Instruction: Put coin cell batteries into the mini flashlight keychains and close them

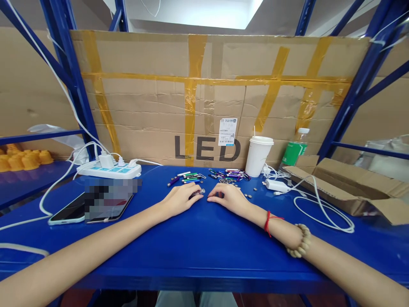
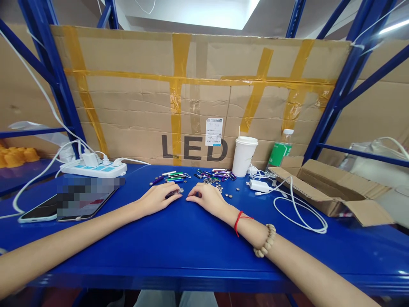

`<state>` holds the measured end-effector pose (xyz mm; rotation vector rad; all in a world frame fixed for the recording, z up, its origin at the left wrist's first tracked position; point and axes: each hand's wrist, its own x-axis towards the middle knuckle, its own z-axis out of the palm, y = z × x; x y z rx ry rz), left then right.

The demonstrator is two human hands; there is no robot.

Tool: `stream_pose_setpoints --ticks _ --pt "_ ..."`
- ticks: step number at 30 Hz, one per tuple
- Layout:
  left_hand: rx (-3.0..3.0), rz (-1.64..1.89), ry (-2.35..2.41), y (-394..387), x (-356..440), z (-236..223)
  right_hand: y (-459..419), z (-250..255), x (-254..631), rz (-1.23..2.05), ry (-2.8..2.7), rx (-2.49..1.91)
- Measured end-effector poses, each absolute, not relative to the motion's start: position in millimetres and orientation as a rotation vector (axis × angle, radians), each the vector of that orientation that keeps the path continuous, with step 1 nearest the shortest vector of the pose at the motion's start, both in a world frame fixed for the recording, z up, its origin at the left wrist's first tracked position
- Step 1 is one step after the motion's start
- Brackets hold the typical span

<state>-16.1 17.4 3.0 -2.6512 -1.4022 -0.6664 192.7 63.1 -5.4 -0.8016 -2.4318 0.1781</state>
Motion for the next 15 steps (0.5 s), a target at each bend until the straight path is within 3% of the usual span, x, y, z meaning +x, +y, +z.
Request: stream_pose_setpoints --ticks 15 --pt "-2.835 -0.700 -1.234 21.7 -18.0 0.1 47.7 -1.4 188.6 0.047 -2.196 -0.408"
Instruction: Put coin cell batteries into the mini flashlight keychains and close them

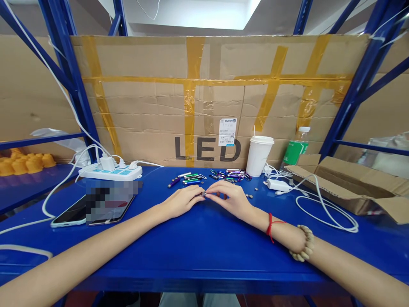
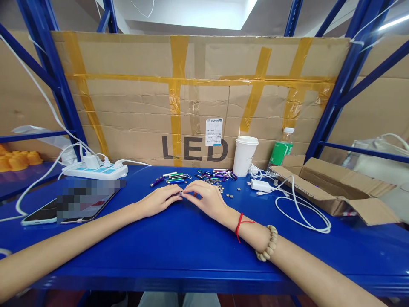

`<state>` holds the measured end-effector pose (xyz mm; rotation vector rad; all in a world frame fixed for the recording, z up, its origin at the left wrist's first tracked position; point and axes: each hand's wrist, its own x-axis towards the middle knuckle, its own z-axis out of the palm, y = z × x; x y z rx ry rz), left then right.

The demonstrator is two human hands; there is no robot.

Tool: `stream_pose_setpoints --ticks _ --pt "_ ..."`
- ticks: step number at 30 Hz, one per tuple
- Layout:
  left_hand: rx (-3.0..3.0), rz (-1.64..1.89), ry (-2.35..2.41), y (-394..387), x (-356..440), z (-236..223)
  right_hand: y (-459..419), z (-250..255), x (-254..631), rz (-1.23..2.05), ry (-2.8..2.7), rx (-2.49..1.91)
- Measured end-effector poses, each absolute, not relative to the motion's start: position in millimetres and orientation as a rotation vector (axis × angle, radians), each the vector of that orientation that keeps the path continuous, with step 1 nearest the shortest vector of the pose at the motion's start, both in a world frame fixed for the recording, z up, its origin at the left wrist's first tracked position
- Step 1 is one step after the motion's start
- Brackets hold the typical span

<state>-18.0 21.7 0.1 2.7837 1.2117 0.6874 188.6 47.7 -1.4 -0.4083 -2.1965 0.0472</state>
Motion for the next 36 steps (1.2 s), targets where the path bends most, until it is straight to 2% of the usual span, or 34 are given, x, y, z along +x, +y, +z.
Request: stream_pose_setpoints --ticks 11,17,22,27,36 --pt "2.802 0.660 1.219 21.6 -18.4 0.6 43.0 2.3 188.5 -0.039 -2.381 -0.465" --pt "2.772 0.702 1.356 21.7 -17.2 -0.1 42.7 2.7 188.0 -0.093 -2.408 -0.813" --pt "2.774 0.690 1.401 19.8 -15.9 1.9 49.4 -0.1 188.4 -0.309 -2.414 -1.303" --pt "2.762 0.680 1.422 18.4 -15.2 3.0 49.9 -0.8 188.5 -0.323 -2.343 -1.562" --pt "2.758 0.671 1.396 19.2 -16.2 2.9 48.8 4.5 188.1 -0.380 -2.481 -1.435"
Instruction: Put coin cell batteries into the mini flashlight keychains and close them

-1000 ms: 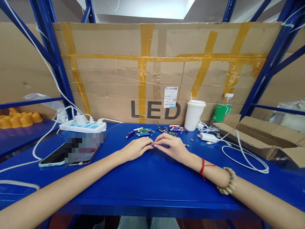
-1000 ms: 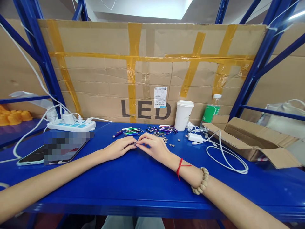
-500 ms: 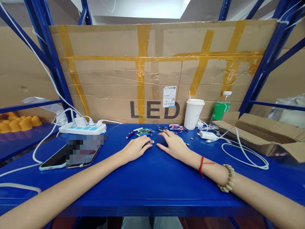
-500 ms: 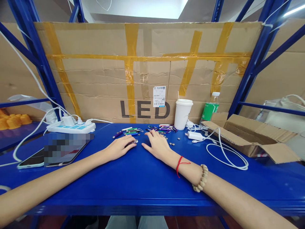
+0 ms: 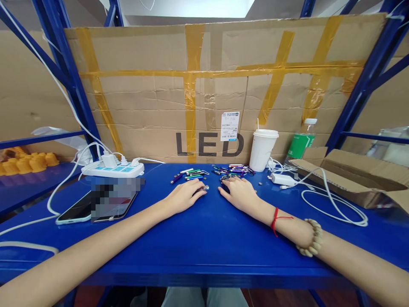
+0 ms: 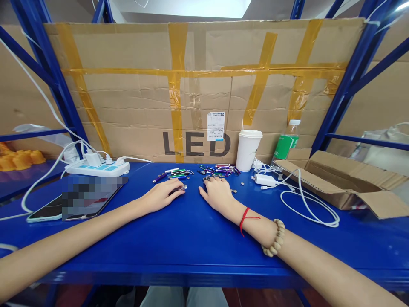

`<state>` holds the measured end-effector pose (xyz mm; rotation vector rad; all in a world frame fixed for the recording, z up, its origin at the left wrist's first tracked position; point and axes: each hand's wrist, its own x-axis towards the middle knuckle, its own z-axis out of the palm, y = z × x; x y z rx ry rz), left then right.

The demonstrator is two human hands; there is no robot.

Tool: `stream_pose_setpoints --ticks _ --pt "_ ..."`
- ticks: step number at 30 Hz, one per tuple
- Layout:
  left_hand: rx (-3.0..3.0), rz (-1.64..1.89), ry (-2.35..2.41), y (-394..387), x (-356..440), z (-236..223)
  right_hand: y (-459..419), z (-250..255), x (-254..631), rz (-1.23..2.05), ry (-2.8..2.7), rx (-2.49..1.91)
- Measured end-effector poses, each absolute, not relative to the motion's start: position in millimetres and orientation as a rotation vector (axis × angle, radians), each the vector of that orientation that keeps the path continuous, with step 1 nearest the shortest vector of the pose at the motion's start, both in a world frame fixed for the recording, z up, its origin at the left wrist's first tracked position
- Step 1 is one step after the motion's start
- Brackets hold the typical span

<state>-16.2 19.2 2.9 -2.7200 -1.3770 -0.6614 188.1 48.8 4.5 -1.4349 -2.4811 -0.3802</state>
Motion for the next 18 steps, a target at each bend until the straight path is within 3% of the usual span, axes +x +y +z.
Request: stream_pose_setpoints --ticks 18 --pt "-2.752 -0.644 -1.358 18.4 -14.9 3.7 59.7 1.4 192.4 -0.325 -2.537 -0.974"
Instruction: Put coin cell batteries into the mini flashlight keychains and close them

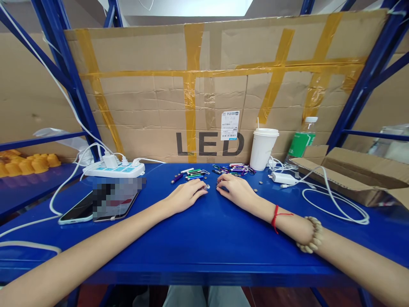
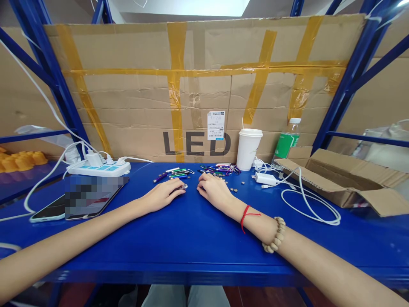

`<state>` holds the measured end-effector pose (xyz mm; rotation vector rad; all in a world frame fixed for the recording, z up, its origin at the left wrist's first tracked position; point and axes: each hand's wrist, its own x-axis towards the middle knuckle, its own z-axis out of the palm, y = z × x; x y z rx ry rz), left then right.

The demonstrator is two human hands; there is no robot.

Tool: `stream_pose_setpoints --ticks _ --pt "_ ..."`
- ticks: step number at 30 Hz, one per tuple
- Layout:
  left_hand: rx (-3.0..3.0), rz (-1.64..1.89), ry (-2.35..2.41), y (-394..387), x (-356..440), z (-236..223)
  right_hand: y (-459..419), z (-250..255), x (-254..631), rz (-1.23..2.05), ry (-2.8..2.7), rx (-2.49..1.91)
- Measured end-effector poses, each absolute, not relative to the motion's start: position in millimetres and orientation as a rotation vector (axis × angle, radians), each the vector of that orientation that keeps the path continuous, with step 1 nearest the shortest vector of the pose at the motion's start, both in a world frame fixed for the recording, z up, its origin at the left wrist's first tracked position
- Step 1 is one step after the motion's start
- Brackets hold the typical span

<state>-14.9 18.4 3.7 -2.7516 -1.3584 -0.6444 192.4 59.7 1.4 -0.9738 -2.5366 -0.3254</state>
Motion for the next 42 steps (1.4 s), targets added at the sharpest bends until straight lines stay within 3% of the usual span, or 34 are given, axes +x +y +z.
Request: stream_pose_setpoints --ticks 9,17,27,42 --pt "-2.753 -0.669 -1.315 18.9 -15.0 2.6 45.0 0.7 186.8 -0.354 -2.166 -0.564" --pt "-2.839 -0.633 -1.231 19.7 -16.2 2.7 47.1 0.1 189.5 -0.289 -2.226 -0.339" --pt "-2.657 -0.699 -1.435 18.0 -13.8 2.9 54.9 -2.7 189.9 -0.115 -2.350 -1.055" --pt "-2.655 -0.625 -1.429 16.5 -14.3 4.6 62.8 -1.2 197.0 -0.118 -2.411 -1.076"
